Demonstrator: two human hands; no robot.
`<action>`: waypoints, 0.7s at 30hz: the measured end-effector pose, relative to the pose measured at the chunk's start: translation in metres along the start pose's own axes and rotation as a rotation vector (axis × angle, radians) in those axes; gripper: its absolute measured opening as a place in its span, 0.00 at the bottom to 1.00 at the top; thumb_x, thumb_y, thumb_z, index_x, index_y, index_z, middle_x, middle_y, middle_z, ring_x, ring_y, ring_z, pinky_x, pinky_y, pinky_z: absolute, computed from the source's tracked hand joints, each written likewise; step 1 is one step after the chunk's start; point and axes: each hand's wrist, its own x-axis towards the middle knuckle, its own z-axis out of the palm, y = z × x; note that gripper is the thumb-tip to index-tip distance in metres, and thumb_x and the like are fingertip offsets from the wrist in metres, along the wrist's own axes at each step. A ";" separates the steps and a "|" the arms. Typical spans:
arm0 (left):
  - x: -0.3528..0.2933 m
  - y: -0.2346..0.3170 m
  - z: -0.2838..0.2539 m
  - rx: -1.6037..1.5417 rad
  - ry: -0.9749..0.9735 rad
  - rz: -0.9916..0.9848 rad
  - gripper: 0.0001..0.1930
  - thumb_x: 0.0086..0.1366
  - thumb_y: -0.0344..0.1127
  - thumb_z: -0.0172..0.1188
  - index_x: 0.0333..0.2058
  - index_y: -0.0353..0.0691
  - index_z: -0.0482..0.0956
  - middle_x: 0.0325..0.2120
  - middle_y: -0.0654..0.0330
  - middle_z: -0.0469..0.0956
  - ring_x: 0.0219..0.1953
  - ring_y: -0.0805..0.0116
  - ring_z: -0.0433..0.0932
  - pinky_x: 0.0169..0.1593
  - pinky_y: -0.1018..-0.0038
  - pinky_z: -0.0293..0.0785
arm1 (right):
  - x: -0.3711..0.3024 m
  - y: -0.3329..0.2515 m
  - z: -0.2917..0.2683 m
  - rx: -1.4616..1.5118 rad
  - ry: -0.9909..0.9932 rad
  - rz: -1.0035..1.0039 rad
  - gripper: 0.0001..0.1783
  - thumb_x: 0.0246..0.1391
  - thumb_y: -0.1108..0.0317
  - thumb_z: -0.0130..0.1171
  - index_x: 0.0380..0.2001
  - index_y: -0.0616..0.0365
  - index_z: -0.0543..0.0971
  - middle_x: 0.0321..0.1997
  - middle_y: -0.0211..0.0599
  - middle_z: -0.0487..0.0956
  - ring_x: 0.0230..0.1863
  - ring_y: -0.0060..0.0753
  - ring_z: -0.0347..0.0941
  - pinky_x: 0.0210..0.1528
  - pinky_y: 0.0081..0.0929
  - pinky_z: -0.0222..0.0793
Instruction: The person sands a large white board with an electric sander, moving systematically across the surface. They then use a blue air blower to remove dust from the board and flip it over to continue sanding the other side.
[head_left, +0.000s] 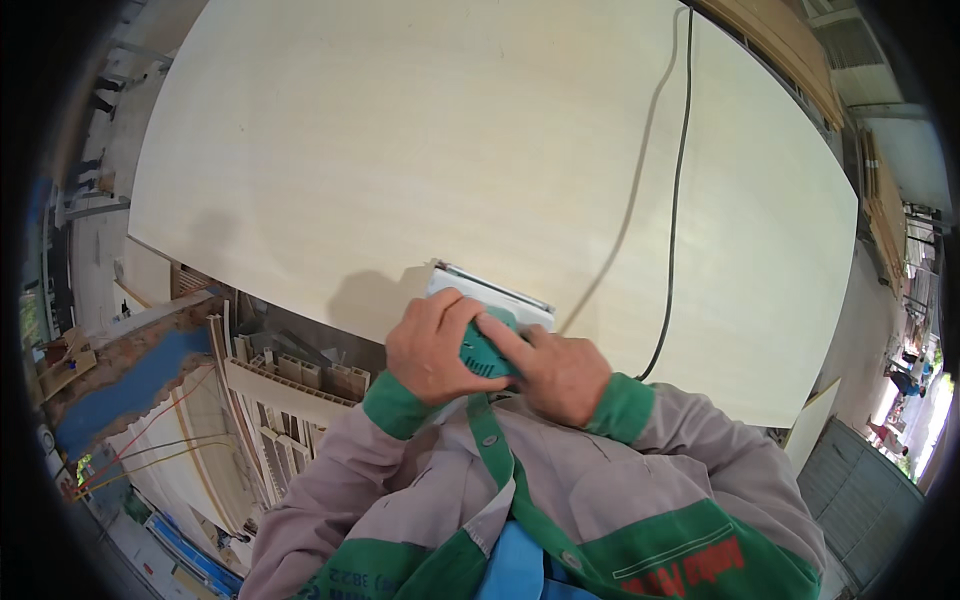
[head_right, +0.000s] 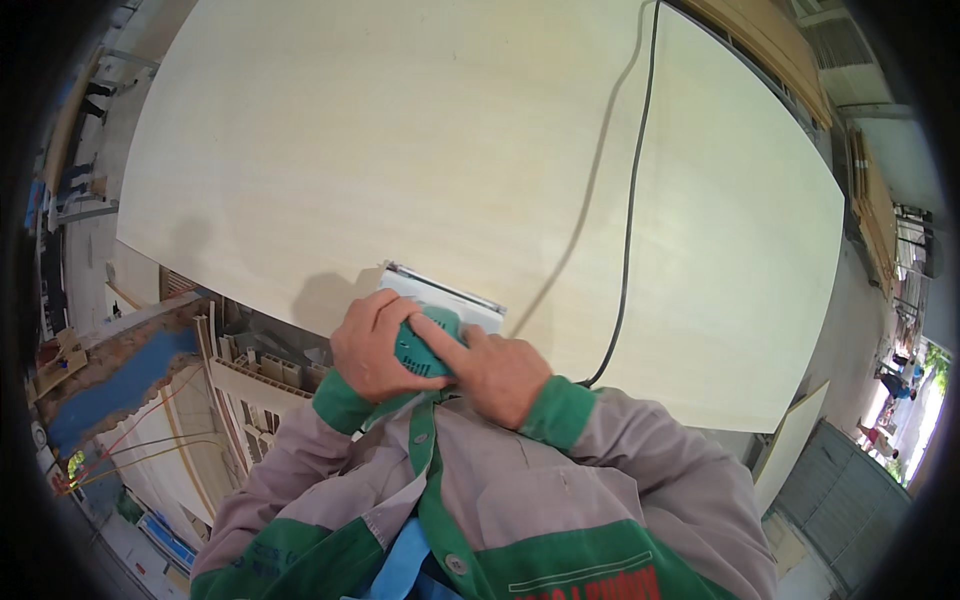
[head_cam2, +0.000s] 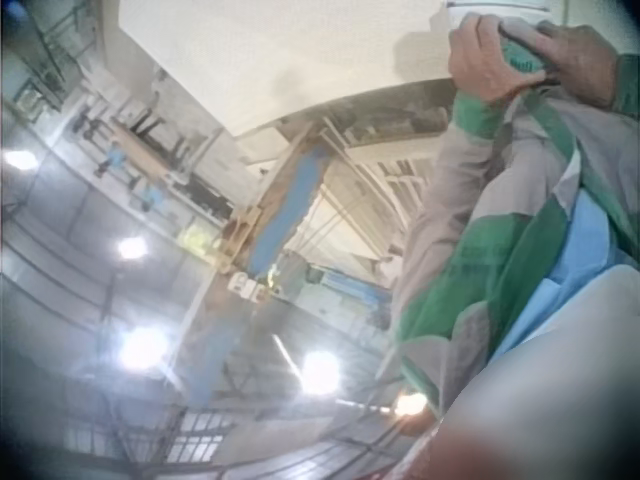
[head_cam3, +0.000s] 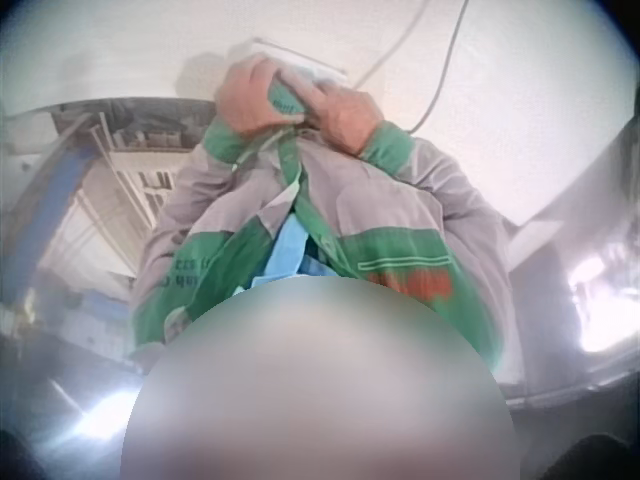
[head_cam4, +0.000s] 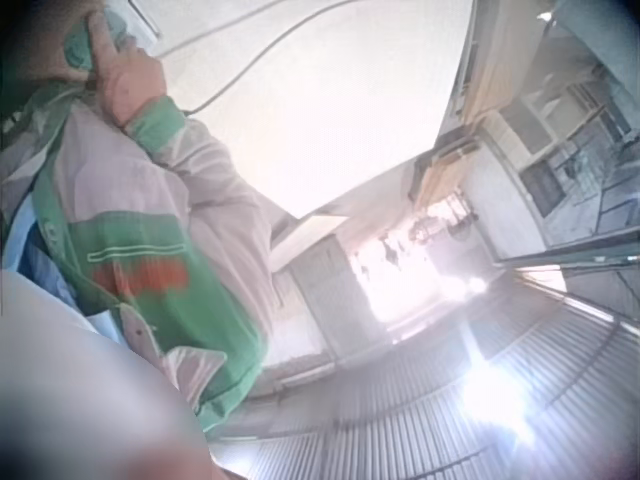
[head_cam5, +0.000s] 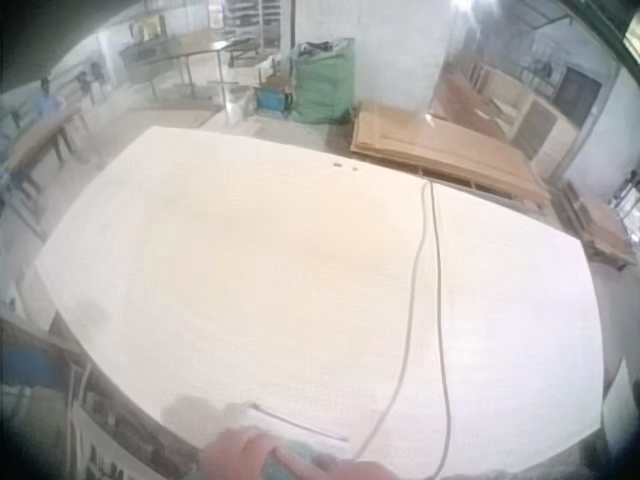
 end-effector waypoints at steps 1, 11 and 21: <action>0.006 -0.013 -0.005 0.043 -0.025 -0.006 0.45 0.30 0.60 0.83 0.48 0.45 0.79 0.46 0.57 0.79 0.45 0.53 0.80 0.42 0.59 0.82 | 0.014 -0.007 -0.002 -0.006 0.088 0.005 0.45 0.63 0.60 0.60 0.79 0.32 0.53 0.39 0.52 0.80 0.34 0.54 0.83 0.30 0.48 0.79; 0.278 -0.140 0.017 0.225 0.042 0.024 0.43 0.42 0.64 0.79 0.54 0.48 0.77 0.51 0.59 0.79 0.53 0.53 0.80 0.53 0.56 0.79 | 0.226 0.099 -0.189 -0.288 0.351 0.019 0.48 0.58 0.58 0.65 0.78 0.26 0.53 0.43 0.50 0.84 0.41 0.59 0.83 0.45 0.51 0.79; 0.369 -0.069 0.057 0.148 -0.156 0.164 0.40 0.60 0.68 0.65 0.55 0.36 0.78 0.53 0.47 0.79 0.56 0.51 0.79 0.61 0.59 0.74 | 0.189 0.189 -0.240 -0.238 0.550 0.255 0.53 0.51 0.61 0.71 0.78 0.30 0.55 0.52 0.54 0.84 0.53 0.60 0.81 0.54 0.48 0.78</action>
